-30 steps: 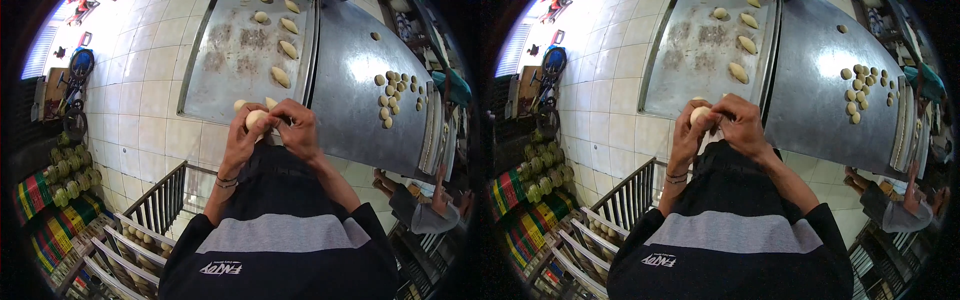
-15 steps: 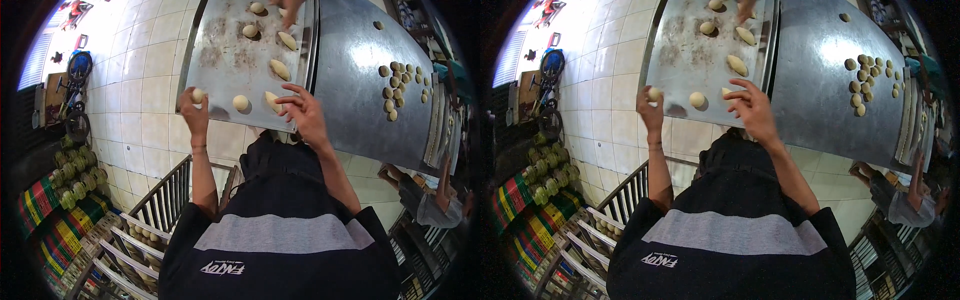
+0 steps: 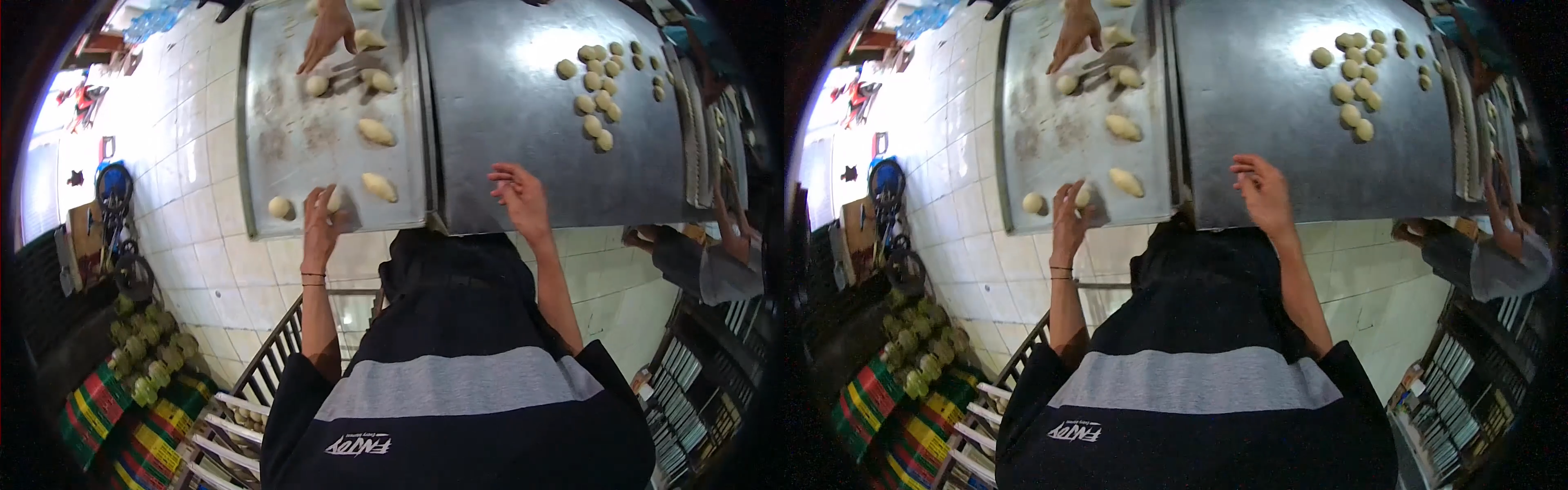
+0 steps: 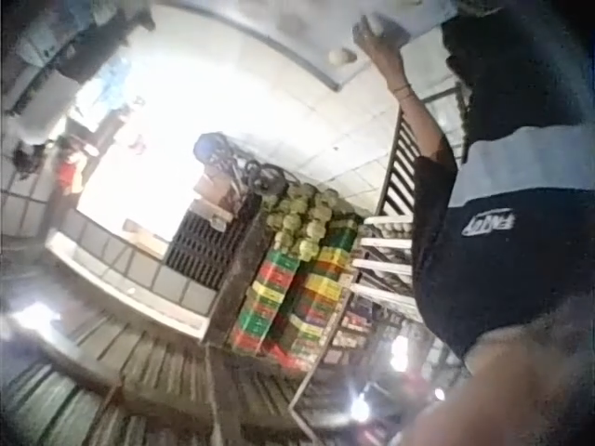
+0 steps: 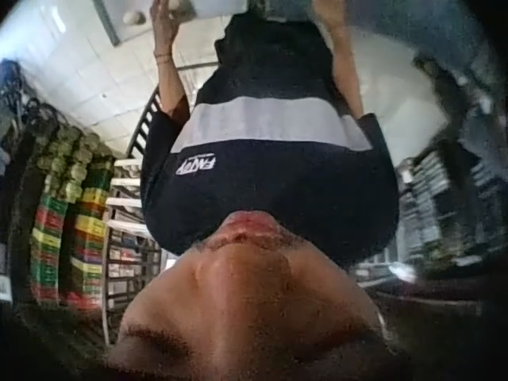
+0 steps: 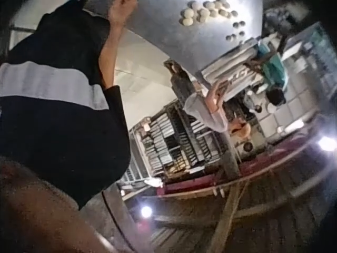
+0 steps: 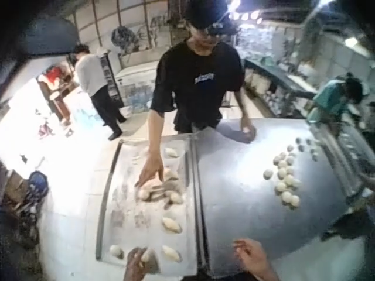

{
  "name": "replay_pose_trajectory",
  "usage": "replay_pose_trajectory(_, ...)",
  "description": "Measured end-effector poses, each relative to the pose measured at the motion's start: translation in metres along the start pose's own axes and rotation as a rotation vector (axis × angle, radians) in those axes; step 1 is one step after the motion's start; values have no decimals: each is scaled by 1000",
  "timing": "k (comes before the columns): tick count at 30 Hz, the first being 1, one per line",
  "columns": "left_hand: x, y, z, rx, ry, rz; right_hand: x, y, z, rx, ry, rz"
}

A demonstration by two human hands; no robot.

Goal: Shaping dough pieces and placing them onto baking trays in a bakery.

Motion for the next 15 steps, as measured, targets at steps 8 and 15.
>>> replay_pose_trajectory(8, 3, -20, -11, 140, 195, 80, 60, 145, 27, -138, 241, 159)
replay_pose_trajectory(15, 16, -28, 58, 113, 295, 449, 164, 292, 67, -619, 503, 777)
Point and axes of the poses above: each hand's wrist, its own x-axis towards the middle knuckle, its own y-axis out of the back of the hand, z = x × y, the point moved 7 cm from there along x, towards the middle knuckle, and after that the axes turned 11 degrees about -y, right-handed, at the moved point
